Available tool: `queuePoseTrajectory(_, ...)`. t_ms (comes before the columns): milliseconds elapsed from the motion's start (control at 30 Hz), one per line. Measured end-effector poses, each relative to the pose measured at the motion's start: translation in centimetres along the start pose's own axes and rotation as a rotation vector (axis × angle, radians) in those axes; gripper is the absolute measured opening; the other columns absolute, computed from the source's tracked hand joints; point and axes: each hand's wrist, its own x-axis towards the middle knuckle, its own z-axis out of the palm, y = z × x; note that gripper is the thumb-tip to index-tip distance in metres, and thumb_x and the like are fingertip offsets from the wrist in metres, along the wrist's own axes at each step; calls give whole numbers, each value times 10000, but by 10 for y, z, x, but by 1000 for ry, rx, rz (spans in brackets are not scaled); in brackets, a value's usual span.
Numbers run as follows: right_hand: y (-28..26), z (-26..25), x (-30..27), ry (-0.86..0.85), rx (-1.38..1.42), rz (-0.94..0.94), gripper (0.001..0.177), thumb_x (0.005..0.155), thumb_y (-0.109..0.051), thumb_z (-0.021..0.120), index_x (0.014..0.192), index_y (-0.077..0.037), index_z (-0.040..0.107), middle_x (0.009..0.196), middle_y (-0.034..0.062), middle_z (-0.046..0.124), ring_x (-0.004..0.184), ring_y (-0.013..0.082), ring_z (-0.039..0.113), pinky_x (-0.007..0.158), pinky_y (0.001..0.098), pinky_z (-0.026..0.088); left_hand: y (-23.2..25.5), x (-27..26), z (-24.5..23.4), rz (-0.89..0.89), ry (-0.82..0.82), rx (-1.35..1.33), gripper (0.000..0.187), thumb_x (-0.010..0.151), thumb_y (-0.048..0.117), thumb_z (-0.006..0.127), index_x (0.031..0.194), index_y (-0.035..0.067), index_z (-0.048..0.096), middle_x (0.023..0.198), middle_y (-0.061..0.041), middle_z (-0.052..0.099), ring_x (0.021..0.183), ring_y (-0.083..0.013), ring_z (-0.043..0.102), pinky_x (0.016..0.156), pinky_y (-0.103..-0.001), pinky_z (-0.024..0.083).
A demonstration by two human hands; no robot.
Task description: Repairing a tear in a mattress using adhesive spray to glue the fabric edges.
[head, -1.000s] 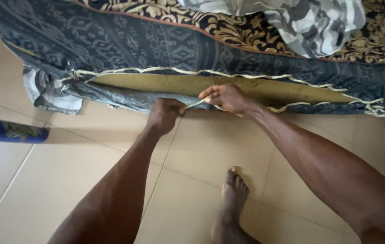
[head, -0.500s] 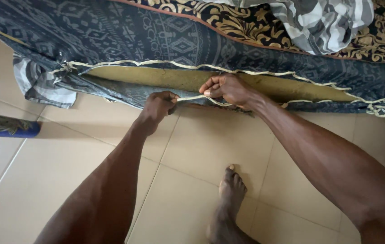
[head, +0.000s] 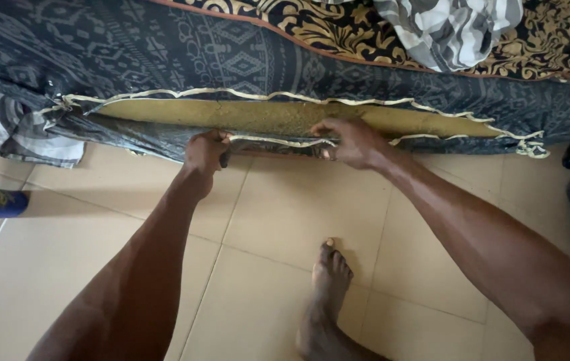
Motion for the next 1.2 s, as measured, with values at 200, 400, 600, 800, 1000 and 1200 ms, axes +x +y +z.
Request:
queuePoseTrajectory(200, 25, 12, -20, 185, -123, 99, 321, 839, -178, 806, 1123, -52, 725, 994, 87, 723, 895, 203, 648, 766, 357, 521, -14, 13, -2, -85, 42, -56, 73, 948, 125, 672, 930, 97, 736, 636, -20, 573, 498, -112, 452, 473, -305, 328)
queuePoseTrajectory(400, 16, -20, -33, 4, 314, 373, 231, 925, -292, 745, 1044, -94, 756, 826, -27, 697, 697, 106, 567, 637, 332, 484, -42, 27, -11, 23, 25, -108, 51, 926, 78, 702, 956, 57, 738, 806, 20, 697, 686, -60, 605, 595, -261, 459)
queuePoseTrajectory(600, 43, -20, -41, -32, 428, 375, 201, 917, -252, 750, 982, -63, 777, 860, -46, 693, 813, 67, 561, 779, 288, 442, -28, 15, -2, -132, 39, 21, 88, 919, 99, 672, 958, 86, 749, 764, 1, 643, 636, -113, 529, 512, -323, 399)
queuePoseTrajectory(800, 63, -18, -47, 5, 765, 404, 153, 903, -176, 739, 952, -32, 759, 861, -41, 682, 818, 72, 560, 815, 279, 428, -35, 21, 2, 31, -13, 200, 134, 879, 54, 642, 951, 59, 755, 777, -12, 693, 638, -114, 577, 530, -307, 441)
queuePoseTrajectory(1000, 65, -20, -47, 8, 784, 440, 168, 923, -180, 742, 943, -15, 767, 819, -6, 643, 720, 91, 503, 690, 292, 389, -42, 20, 8, -95, -3, -1, 103, 919, 80, 687, 981, 37, 757, 786, -84, 626, 647, -173, 504, 556, -346, 385)
queuePoseTrajectory(1200, 74, -20, -39, 8, 928, 419, 119, 908, -106, 712, 960, -2, 736, 876, 8, 681, 796, 90, 592, 751, 269, 458, 20, -27, 53, 251, 30, 804, 239, 893, 278, 794, 1008, 69, 775, 1026, -148, 739, 946, -354, 686, 840, -456, 545)
